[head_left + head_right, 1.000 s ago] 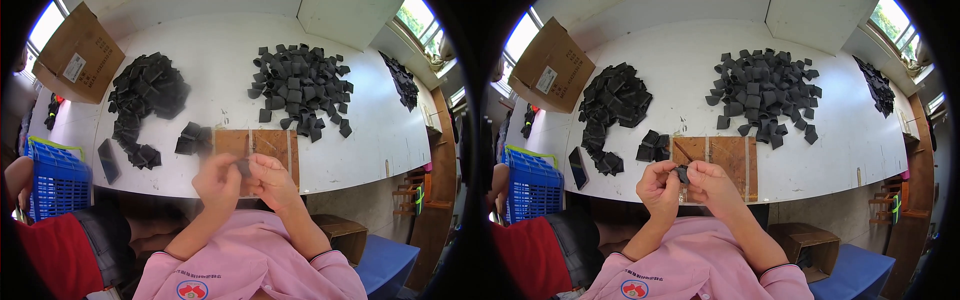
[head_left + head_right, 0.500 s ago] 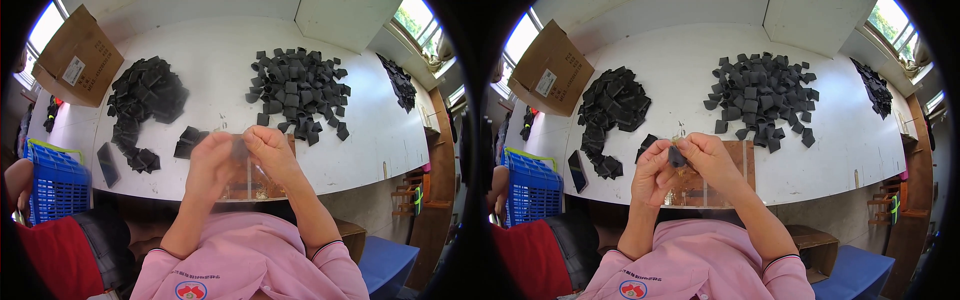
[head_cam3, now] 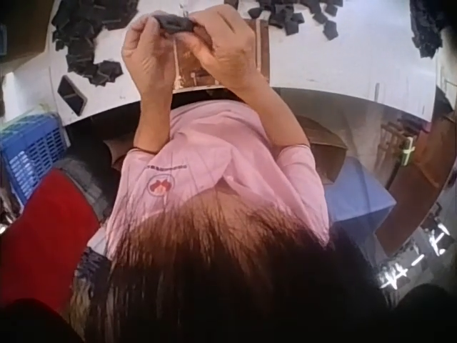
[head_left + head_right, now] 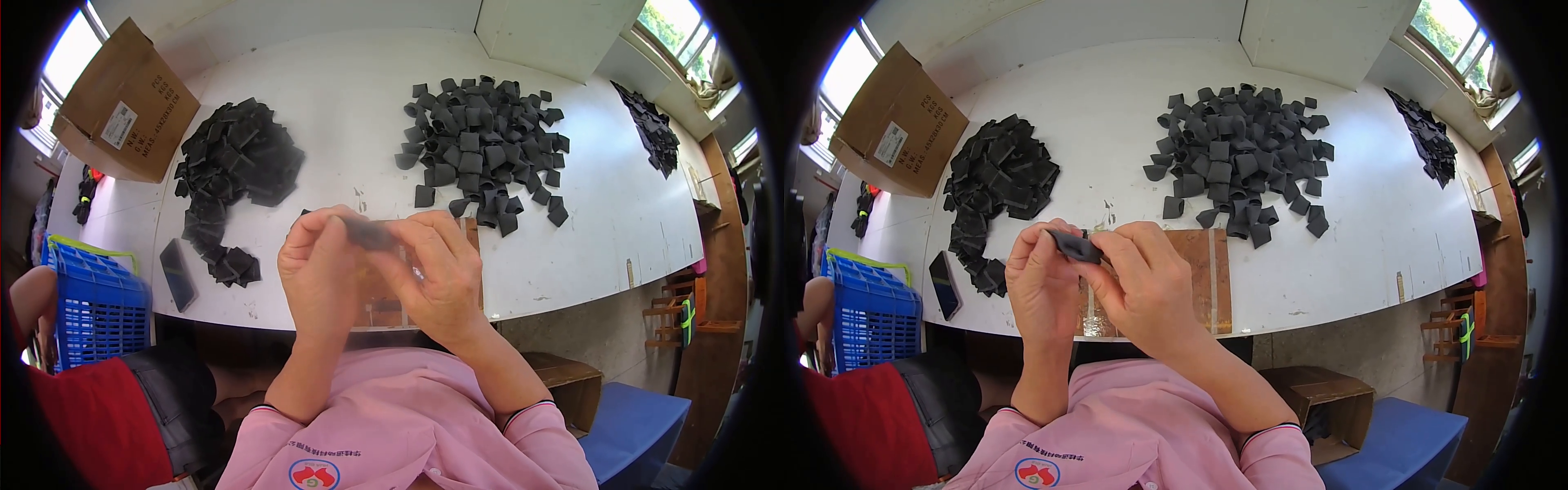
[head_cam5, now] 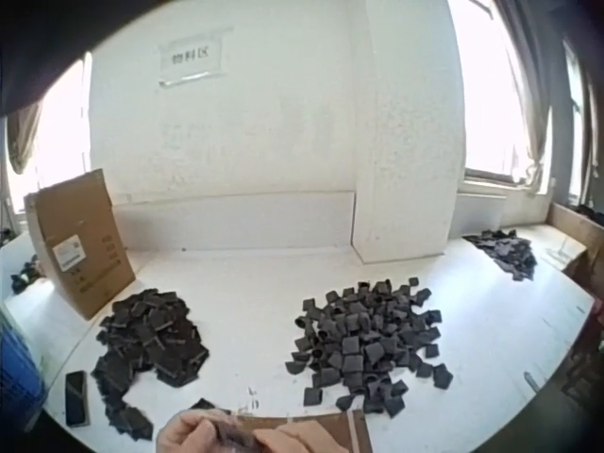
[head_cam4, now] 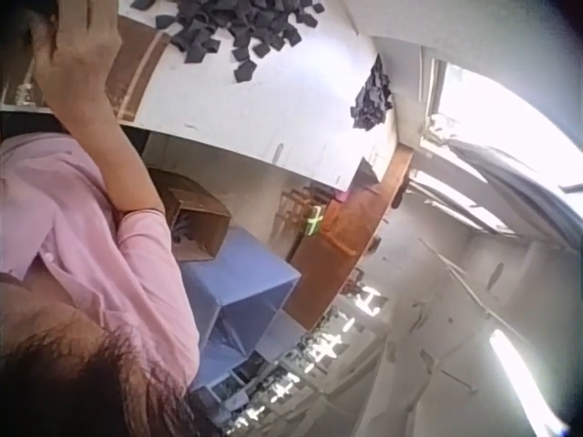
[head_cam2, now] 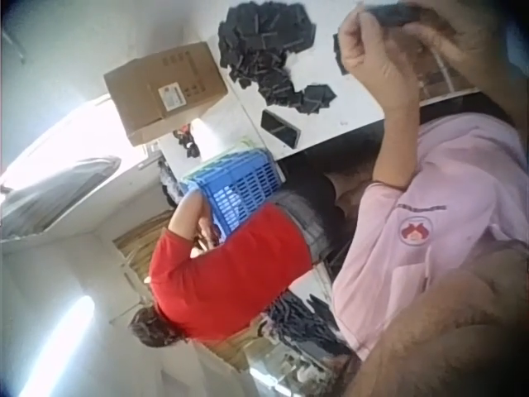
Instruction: Inspecting and sorting small black square rubber or plastic parts at a work station.
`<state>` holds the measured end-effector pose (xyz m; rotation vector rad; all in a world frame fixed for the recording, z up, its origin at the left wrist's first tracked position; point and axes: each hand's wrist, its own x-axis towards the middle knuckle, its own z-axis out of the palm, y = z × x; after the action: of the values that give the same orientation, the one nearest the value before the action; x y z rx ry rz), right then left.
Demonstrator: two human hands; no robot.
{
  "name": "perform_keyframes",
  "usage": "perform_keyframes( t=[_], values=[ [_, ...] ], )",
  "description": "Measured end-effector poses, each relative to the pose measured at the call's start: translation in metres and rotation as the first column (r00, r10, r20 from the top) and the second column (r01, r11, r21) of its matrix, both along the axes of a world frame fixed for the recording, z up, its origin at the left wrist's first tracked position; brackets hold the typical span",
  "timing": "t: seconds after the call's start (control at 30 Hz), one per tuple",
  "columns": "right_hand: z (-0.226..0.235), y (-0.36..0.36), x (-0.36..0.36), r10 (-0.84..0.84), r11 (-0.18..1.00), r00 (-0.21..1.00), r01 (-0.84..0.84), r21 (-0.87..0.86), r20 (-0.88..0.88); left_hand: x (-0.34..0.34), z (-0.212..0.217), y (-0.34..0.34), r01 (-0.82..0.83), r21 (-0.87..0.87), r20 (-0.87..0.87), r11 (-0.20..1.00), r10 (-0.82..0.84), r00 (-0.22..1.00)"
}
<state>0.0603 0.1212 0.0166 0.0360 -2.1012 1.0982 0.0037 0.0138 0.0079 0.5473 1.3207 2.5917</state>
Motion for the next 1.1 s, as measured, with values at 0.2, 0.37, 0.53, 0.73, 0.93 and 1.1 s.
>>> perform_keyframes(
  t=[0.2,0.37,0.53,0.73,0.93,1.1],
  values=[
    [-0.007,0.005,-0.008,-0.022,0.998,0.996,0.028,0.063,-0.092,0.007,-0.003,-0.005,-0.034,0.148,0.270,0.988,-0.007,0.963],
    [-0.011,0.009,-0.010,0.071,0.994,0.994,-0.077,-0.080,-0.078,0.006,-0.004,-0.010,-0.035,0.014,0.145,0.999,0.033,0.989],
    [-0.009,0.024,-0.013,0.264,0.943,0.963,-0.247,-0.223,0.047,0.000,-0.003,-0.011,-0.090,-0.090,-0.048,0.992,0.086,0.995],
    [-0.016,0.020,-0.012,0.221,0.966,0.972,-0.208,-0.157,0.075,0.003,-0.007,-0.013,-0.090,-0.157,-0.084,0.983,0.077,0.993],
    [-0.004,0.020,-0.012,0.147,0.976,0.988,-0.152,0.157,0.044,0.003,-0.014,-0.017,-0.047,-0.034,0.074,0.998,0.049,0.996],
    [-0.015,0.021,-0.011,0.129,0.982,0.991,-0.122,0.147,-0.039,0.001,-0.006,-0.008,-0.125,-0.162,-0.158,0.979,0.100,0.982]
  ],
)
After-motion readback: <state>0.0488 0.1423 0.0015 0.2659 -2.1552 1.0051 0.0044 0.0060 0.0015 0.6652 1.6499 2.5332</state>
